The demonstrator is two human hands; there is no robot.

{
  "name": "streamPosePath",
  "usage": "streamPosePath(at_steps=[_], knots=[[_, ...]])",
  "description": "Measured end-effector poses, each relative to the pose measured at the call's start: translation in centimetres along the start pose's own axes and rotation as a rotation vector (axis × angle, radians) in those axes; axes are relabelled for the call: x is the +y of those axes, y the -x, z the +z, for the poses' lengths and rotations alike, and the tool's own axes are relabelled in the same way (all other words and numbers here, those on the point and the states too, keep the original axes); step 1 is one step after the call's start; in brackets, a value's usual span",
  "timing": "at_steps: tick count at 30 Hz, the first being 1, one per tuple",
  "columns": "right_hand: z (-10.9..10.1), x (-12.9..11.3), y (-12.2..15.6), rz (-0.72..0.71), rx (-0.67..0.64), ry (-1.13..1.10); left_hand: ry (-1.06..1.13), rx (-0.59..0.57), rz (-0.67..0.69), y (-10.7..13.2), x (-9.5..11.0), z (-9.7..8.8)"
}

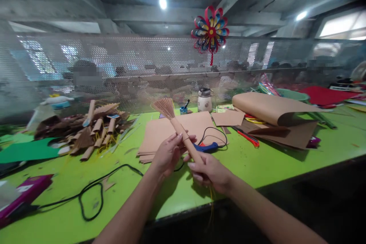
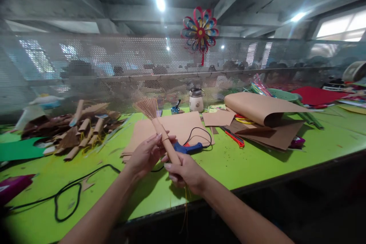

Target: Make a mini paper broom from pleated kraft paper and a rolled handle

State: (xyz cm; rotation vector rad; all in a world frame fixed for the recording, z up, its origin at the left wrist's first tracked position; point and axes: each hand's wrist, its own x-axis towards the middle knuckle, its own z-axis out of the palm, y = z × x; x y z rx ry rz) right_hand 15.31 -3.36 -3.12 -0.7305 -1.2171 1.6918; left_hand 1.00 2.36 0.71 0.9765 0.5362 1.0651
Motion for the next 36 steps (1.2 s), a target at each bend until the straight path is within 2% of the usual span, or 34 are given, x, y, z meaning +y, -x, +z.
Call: streamPosePath(at_steps=[3, 7, 12, 15, 17, 21, 24, 29, 31, 33, 36], knots=[[0.1, 0.1, -0.1, -0.001, -0.014, 0.012, 0.032, -0.036, -0.01, 0.2, 0.1, 0.2], [0.5, 0.3, -0.3, -0.101, 0.162, 0.279, 0.0, -0.031, 0.023, 0.1, 0.0, 0.3], [0.3, 0.9, -0.5, -0.316, 0.37, 0.748, -0.103, 0.078, 0.067, -0.2, -0.4, 0.4], [0.1, 1.4, -0.5, -0.331, 0.435, 0.921, -0.096, 0.144, 0.126, -0.2, -0.5, 0.5], [0.1, 1.6, -0.5, -0.326, 0.432, 0.967, -0.093, 0.158, 0.141, -0.1, -0.5, 0.5], [0.6, 1.4, -0.3, -0.323, 0.354, 0.927, -0.059, 0.158, 0.101, 0.0, -0.2, 0.3], [1.0, 1.0, -0.1, -0.293, 0.309, 0.816, -0.007, 0.136, 0.079, 0.1, 0.1, 0.1], [1.0, 0.5, 0.2, -0.108, 0.088, 0.322, 0.074, 0.03, 0.066, 0.2, 0.4, -0.2], [0.9, 0.5, 0.2, -0.09, 0.043, 0.197, 0.093, -0.013, 0.084, 0.2, 0.4, -0.3], [0.8, 0.6, 0.0, -0.097, 0.08, 0.147, 0.108, -0.053, 0.101, 0.2, 0.4, -0.3], [0.7, 0.9, -0.5, -0.132, 0.233, 0.222, 0.151, -0.059, 0.117, 0.2, 0.4, -0.3]])
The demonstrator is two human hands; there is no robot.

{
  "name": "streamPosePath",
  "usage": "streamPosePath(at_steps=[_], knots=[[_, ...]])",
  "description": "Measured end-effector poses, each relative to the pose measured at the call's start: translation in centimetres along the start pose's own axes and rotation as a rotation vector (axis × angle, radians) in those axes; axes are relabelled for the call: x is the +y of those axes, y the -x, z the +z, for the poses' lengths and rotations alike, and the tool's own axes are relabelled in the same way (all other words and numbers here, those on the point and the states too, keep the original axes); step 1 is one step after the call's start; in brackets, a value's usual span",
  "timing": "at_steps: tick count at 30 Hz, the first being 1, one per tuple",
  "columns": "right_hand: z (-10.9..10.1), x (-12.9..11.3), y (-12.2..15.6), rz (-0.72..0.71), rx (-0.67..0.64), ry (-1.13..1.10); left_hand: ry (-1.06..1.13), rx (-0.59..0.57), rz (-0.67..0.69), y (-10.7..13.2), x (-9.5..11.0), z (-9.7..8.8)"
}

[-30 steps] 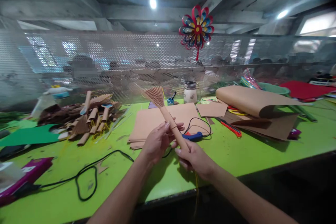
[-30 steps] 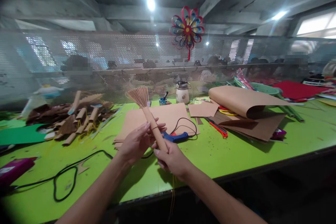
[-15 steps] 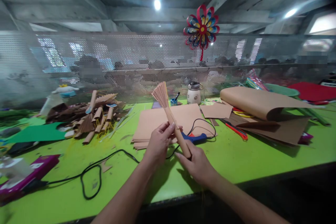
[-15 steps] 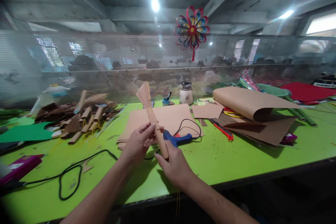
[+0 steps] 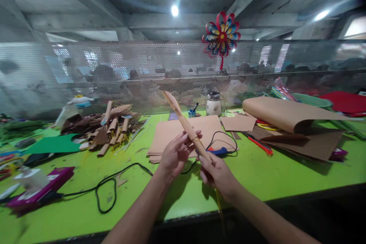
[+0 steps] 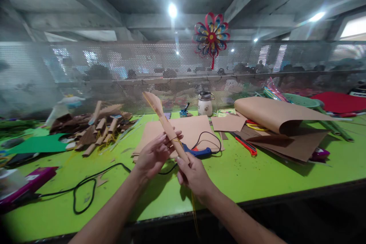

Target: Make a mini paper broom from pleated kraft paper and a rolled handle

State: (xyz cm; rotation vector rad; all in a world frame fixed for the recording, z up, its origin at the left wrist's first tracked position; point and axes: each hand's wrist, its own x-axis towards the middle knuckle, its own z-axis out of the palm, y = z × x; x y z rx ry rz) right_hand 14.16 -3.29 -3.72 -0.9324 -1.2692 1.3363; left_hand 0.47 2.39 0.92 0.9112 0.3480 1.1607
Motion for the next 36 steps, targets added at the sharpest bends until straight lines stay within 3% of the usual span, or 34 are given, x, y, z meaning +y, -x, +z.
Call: streamPosePath(at_steps=[5, 9, 13, 21, 24, 27, 31, 36], knots=[[0.0, 0.8, -0.6, -0.23, 0.229, 0.417, -0.06, 0.122, 0.044, -0.1, -0.2, 0.2], [0.1, 1.0, -0.4, -0.329, 0.301, 0.605, -0.109, 0.154, 0.078, -0.3, -0.4, 0.1], [0.3, 0.8, 0.2, -0.297, 0.263, 0.593, -0.085, 0.167, 0.078, -0.3, -0.2, -0.1], [-0.6, -0.1, 1.6, -0.175, 0.204, 0.369, -0.037, 0.21, 0.065, -0.6, -0.1, -0.6], [-1.3, -0.3, 2.5, -0.325, 0.234, 0.536, -0.028, 0.219, 0.038, -0.8, 0.0, -0.6], [-1.8, -0.6, 3.4, -0.57, 0.274, 0.709, -0.023, 0.217, 0.017, -0.8, 0.0, -0.5], [-1.4, -1.5, 4.3, -0.857, 0.229, 0.79, -0.019, 0.197, 0.006, -0.7, -0.2, -0.4], [0.6, -1.9, 5.1, -0.851, 0.002, 0.888, -0.027, 0.164, 0.015, -0.6, -0.2, -0.4]])
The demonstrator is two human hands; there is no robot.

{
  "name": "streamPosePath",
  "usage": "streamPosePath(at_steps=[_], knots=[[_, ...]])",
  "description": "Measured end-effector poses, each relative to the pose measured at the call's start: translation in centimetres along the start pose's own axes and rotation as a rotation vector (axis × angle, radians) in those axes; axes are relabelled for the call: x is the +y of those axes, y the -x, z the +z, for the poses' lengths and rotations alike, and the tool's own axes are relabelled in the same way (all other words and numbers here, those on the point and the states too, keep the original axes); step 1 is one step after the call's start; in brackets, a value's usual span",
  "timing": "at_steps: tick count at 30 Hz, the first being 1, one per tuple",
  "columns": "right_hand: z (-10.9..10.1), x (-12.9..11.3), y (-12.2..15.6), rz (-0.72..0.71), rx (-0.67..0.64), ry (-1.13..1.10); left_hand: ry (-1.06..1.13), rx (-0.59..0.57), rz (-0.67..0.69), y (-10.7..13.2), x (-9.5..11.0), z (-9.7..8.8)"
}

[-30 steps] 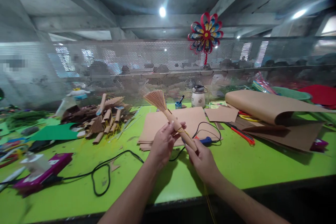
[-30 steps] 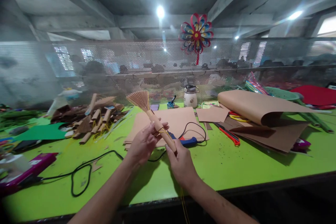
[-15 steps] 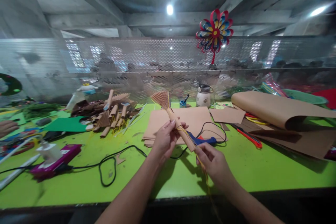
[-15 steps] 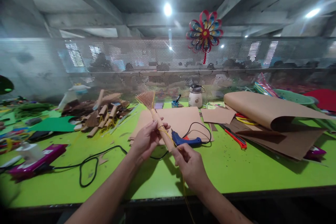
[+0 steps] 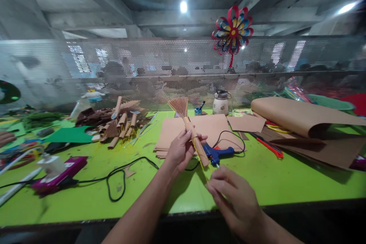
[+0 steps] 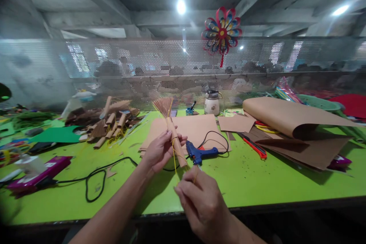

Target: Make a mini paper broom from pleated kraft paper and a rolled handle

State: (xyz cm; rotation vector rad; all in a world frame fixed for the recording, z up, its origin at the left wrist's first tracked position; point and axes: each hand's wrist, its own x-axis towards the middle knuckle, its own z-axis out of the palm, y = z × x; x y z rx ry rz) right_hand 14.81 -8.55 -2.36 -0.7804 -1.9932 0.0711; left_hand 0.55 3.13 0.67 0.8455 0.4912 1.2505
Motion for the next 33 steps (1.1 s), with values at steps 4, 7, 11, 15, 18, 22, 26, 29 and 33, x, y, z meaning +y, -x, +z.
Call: streamPosePath(at_steps=[4, 7, 11, 15, 18, 22, 26, 29, 33], knots=[[1.7, -1.0, 1.3, -0.128, -0.24, 0.037, -0.02, 0.012, 0.008, 0.0, 0.1, 0.0], [1.6, -1.4, 2.2, -0.109, -0.282, -0.075, -0.026, 0.018, 0.023, 0.0, 0.2, 0.1], [-0.6, -0.4, 0.4, 0.097, -0.153, -0.071, -0.039, -0.011, 0.043, 0.2, 0.2, 0.2], [-1.3, 2.4, -2.5, 0.407, 0.108, -0.096, -0.027, -0.089, 0.048, 0.4, 0.1, 0.2], [-0.3, 3.7, -3.2, 0.434, 0.128, -0.125, -0.048, -0.121, 0.057, 0.5, 0.1, 0.2], [0.8, 4.0, -2.9, 0.555, 0.011, -0.309, -0.078, -0.077, 0.053, 0.6, 0.3, 0.4], [0.6, 4.4, -2.4, 0.59, -0.027, -0.282, -0.086, -0.047, 0.049, 0.7, 0.6, 0.6], [-0.1, 4.2, -2.1, 0.567, -0.076, -0.279, -0.082, -0.041, 0.045, 0.7, 0.6, 0.6], [-1.0, 2.8, -1.9, 0.562, -0.171, -0.36, -0.108, -0.038, 0.04, 0.6, 0.5, 0.4]])
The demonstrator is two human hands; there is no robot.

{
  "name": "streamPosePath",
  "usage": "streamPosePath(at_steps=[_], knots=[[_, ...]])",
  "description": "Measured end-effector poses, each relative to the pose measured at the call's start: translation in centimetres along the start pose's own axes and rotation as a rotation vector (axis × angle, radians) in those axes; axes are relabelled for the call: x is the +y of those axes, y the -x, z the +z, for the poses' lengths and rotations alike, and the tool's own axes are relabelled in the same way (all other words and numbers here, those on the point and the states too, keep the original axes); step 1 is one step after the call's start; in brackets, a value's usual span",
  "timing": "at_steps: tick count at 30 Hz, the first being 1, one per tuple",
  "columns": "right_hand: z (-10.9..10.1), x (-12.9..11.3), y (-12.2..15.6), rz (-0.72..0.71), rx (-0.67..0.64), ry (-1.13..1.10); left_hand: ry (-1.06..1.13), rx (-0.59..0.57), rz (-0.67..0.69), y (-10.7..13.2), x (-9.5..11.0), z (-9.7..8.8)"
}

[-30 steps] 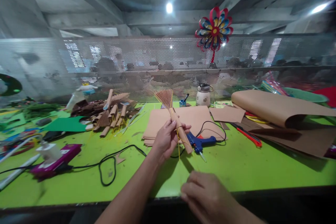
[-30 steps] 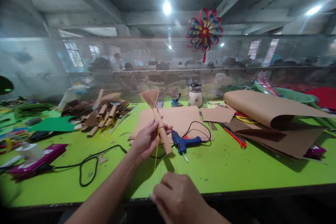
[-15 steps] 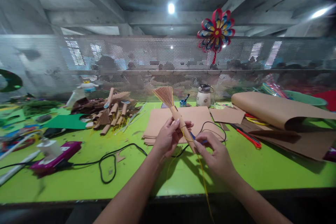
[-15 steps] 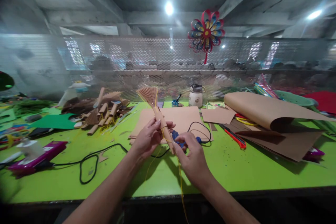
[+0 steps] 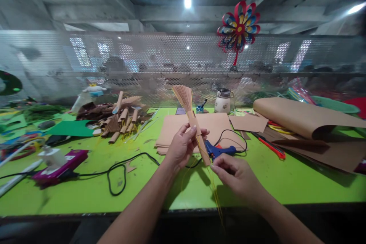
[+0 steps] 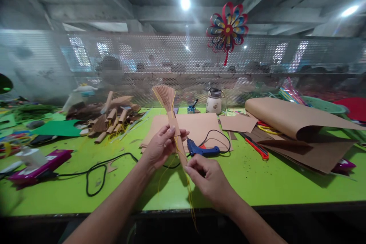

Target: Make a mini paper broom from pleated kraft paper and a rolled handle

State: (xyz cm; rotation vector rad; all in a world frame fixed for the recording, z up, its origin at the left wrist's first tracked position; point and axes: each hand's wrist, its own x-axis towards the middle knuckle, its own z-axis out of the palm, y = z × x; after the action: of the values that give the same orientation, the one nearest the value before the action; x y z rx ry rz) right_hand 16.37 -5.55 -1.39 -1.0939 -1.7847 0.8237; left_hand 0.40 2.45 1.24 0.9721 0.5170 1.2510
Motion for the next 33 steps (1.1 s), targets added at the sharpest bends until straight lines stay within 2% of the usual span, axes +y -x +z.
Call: streamPosePath(at_steps=[2, 7, 13, 17, 20, 24, 28, 31, 33], knots=[[0.0, -0.3, 0.2, -0.007, 0.015, -0.033, 0.001, 0.0, 0.004, 0.0, -0.1, -0.1], [0.2, 0.3, -0.2, -0.017, 0.233, 0.018, 0.036, 0.004, 0.009, -0.2, -0.1, -0.3], [2.2, -0.3, -1.2, -0.23, 0.391, 0.453, -0.002, 0.032, 0.115, -0.3, -0.3, -0.1], [3.5, -0.4, -2.9, -0.192, 0.453, 0.678, -0.013, 0.018, 0.171, -0.2, -0.3, 0.1], [3.8, 0.2, -3.7, -0.192, 0.437, 0.694, -0.01, 0.03, 0.172, -0.2, -0.3, 0.1], [3.5, 0.5, -3.7, -0.189, 0.426, 0.518, -0.013, 0.067, 0.181, -0.3, -0.3, 0.0], [2.5, 0.3, -3.4, 0.026, 0.347, 0.117, -0.041, 0.112, 0.175, -0.3, -0.4, 0.0], [1.4, 0.3, -3.2, 0.212, 0.23, -0.281, -0.043, 0.111, 0.13, -0.2, -0.4, 0.0], [1.0, 0.4, -3.1, 0.297, 0.157, -0.453, -0.043, 0.108, 0.118, -0.2, -0.4, 0.1]])
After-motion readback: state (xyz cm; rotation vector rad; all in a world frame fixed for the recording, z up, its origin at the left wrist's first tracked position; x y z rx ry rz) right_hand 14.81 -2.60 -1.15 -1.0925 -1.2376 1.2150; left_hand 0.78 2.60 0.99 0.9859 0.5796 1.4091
